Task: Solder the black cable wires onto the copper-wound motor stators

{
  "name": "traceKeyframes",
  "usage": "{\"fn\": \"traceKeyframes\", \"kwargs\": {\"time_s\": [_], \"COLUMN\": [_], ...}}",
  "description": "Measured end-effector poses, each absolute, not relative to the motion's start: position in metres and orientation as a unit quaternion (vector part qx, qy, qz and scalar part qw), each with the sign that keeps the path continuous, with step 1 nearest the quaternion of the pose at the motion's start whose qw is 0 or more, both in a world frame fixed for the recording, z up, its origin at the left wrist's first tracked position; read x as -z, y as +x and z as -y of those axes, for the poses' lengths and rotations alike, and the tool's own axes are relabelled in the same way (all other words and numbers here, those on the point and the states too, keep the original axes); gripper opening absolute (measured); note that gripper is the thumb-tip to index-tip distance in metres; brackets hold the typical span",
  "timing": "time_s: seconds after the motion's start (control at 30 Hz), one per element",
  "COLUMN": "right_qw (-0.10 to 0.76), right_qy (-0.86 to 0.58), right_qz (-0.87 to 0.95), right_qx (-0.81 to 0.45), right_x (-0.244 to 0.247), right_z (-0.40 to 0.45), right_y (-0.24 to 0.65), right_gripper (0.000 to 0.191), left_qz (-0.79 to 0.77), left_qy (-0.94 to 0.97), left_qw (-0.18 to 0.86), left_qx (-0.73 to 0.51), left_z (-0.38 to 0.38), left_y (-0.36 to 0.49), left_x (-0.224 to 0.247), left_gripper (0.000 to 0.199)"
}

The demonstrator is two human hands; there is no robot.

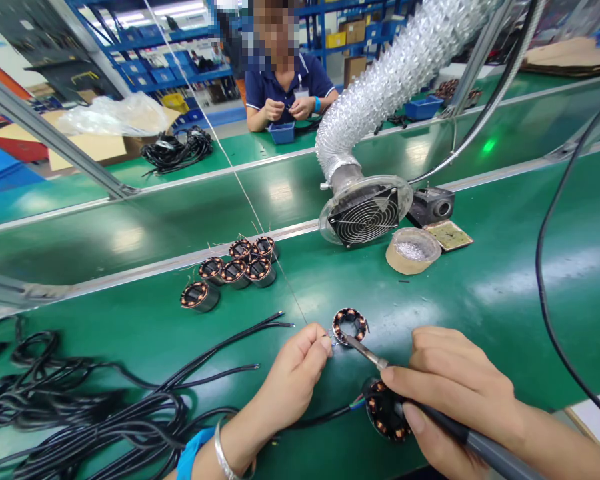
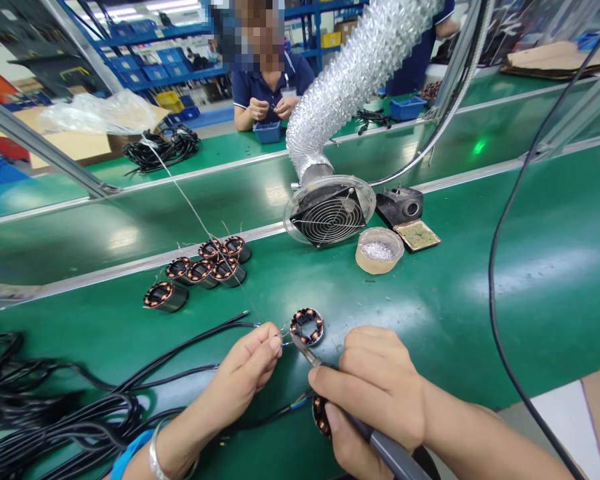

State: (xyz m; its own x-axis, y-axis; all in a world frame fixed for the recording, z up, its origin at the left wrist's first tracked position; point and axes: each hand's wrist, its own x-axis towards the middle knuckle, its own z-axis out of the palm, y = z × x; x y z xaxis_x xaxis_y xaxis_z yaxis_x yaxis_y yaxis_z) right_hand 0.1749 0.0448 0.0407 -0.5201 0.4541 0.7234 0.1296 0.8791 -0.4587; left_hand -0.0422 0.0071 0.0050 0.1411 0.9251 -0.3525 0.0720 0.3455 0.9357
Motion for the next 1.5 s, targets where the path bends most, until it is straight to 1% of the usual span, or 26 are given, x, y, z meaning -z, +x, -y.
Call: {"fn": "traceKeyframes", "kwargs": {"time_s": [0.2, 0.4, 0.67, 0.97, 1.33, 1.5], "right_qw": [0.48, 0.463, 0.455, 0.503, 0.494, 0.511], "right_qy": [-0.169, -0.164, -0.154, -0.159, -0.176, -0.191], "right_qz": [0.842, 0.852, 0.86, 0.828, 0.834, 0.826], "right_qx": [-0.179, -0.18, -0.174, -0.19, -0.174, -0.145], "right_x": [-0.041, -0.043, -0.043, -0.038, -0.042, -0.048], "right_z": [-0.045, -0.047, -0.046, -0.049, -0.053, -0.056], "right_y": [0.172, 0.165, 0.166, 0.168, 0.174, 0.181], "right_gripper": [0.035, 0.031, 0.031, 0.033, 0.034, 0.035], "left_qz": [-0.557, -0.557, -0.561, -0.563, -0.563, -0.561], "left_qy": [0.466, 0.467, 0.469, 0.468, 0.465, 0.467], "left_qw": [0.589, 0.586, 0.579, 0.58, 0.579, 0.581], "left_qx": [-0.354, -0.358, -0.361, -0.356, -0.364, -0.36], "left_z": [-0.008, -0.008, -0.008, -0.008, -0.007, -0.007], "left_y": [-0.043, -0.041, -0.041, -0.041, -0.043, -0.043], "left_x": [-0.005, -0.006, -0.008, -0.006, -0.003, -0.002], "left_gripper": [0.035, 0.035, 0.035, 0.034, 0.034, 0.034]}}
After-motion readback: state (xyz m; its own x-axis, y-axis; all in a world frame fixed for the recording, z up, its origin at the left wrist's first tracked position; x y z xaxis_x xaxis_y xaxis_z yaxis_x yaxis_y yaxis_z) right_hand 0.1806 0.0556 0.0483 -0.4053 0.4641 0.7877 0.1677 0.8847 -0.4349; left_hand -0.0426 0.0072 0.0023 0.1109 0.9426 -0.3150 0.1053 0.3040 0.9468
